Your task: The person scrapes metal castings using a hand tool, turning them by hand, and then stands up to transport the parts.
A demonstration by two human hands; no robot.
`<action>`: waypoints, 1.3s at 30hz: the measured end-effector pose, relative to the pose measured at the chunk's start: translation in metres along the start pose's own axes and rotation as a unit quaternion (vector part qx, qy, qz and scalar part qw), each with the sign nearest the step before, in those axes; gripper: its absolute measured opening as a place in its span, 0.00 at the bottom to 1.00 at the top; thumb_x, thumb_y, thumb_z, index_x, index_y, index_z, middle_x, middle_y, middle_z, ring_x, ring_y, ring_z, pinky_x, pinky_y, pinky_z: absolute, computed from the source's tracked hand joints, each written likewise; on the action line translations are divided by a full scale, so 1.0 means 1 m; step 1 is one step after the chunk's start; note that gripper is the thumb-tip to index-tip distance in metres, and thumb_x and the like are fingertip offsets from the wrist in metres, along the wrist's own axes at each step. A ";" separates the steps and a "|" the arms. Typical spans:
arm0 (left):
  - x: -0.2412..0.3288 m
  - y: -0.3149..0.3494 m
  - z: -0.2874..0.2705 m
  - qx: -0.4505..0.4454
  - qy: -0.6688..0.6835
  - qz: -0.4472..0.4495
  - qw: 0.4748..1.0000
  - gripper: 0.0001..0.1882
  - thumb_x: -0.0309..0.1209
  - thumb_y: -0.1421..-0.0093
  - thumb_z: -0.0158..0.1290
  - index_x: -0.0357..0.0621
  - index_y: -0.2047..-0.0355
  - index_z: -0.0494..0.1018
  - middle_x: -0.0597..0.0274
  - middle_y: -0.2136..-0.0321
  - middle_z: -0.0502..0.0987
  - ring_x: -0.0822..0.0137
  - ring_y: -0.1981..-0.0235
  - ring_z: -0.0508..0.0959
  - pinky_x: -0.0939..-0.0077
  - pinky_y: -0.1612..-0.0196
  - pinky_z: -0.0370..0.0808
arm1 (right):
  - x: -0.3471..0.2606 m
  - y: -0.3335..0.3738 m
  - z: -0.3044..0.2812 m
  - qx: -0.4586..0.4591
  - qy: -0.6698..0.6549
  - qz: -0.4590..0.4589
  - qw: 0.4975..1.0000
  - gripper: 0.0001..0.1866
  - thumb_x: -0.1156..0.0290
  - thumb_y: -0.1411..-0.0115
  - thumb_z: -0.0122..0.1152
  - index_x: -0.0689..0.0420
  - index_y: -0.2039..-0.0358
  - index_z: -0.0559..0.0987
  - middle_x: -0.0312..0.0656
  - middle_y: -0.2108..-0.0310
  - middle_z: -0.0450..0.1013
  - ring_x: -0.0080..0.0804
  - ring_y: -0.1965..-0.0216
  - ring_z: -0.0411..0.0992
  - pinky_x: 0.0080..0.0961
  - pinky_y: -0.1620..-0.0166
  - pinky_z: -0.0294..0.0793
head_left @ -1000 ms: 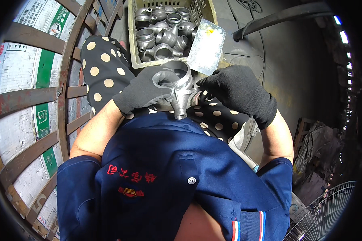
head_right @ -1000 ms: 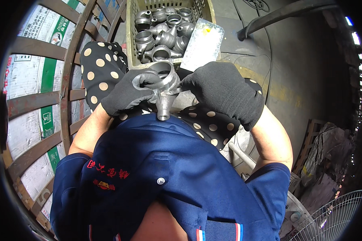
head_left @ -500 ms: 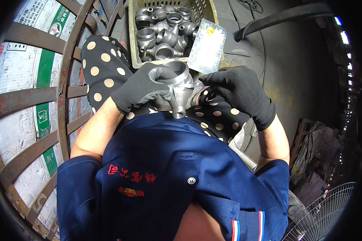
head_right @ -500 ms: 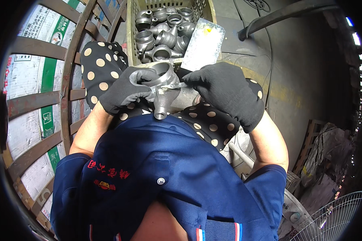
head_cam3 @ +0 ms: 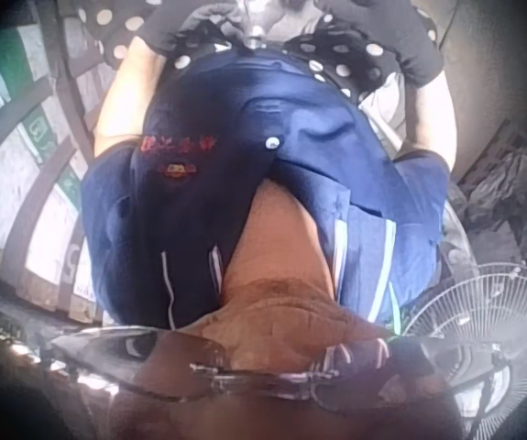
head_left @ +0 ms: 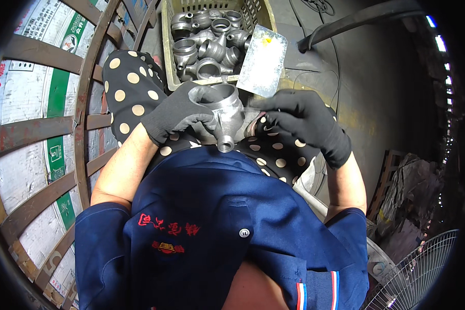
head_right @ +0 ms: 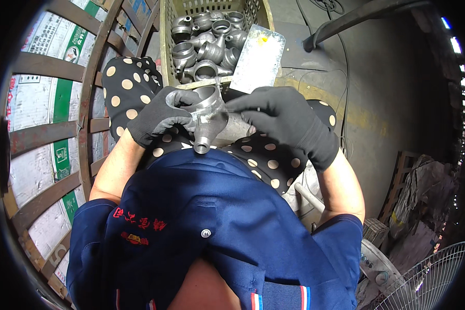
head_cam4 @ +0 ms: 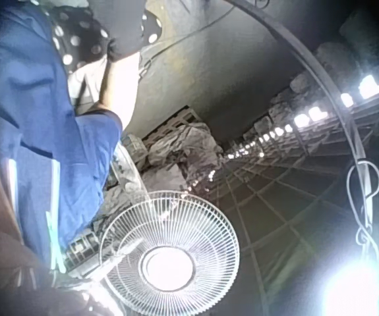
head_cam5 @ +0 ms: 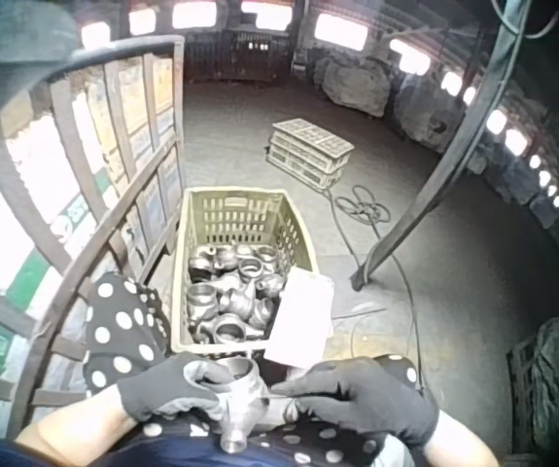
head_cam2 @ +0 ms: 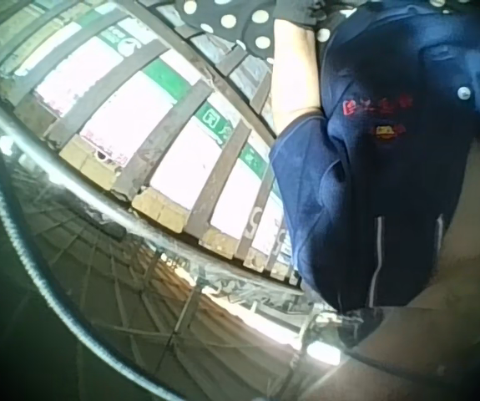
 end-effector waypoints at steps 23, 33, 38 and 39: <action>-0.082 -0.019 -0.019 0.136 0.507 -0.014 0.851 0.26 0.41 0.36 0.48 0.45 0.40 0.63 0.51 0.49 0.73 0.50 0.48 0.74 0.41 0.48 0.74 | 0.023 -0.042 0.045 0.204 -0.480 0.014 0.853 0.10 0.73 0.51 0.66 0.65 0.69 0.80 0.36 0.75 0.74 0.21 0.72 0.71 0.17 0.68 0.69; -0.042 -0.030 0.013 -0.027 0.730 -0.030 0.683 0.34 0.55 0.39 0.48 0.47 0.40 0.61 0.48 0.45 0.68 0.46 0.49 0.74 0.36 0.56 0.76 | 0.007 -0.046 0.037 0.328 -0.369 0.030 0.869 0.24 0.70 0.43 0.62 0.62 0.46 0.73 0.33 0.69 0.74 0.17 0.71 0.66 0.15 0.66 0.64; -0.047 -0.027 0.005 0.033 0.710 -0.026 0.703 0.35 0.57 0.39 0.45 0.47 0.39 0.60 0.46 0.45 0.67 0.44 0.49 0.73 0.38 0.56 0.77 | 0.013 -0.020 0.044 0.305 -0.304 0.033 0.902 0.25 0.77 0.38 0.51 0.60 0.39 0.67 0.43 0.52 0.72 0.18 0.67 0.69 0.19 0.64 0.70; -0.047 -0.026 0.004 0.054 0.699 -0.025 0.712 0.36 0.58 0.39 0.44 0.47 0.39 0.59 0.46 0.45 0.68 0.44 0.49 0.73 0.39 0.55 0.77 | 0.007 -0.015 0.046 0.293 -0.268 0.017 0.918 0.24 0.79 0.38 0.49 0.59 0.40 0.69 0.42 0.55 0.74 0.17 0.68 0.69 0.18 0.64 0.70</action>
Point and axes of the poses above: each hand's wrist, its own y-axis away from the middle knuckle, its own z-axis out of the palm, x = y × z, the point moved 3 cm from there along -y, towards the middle knuckle
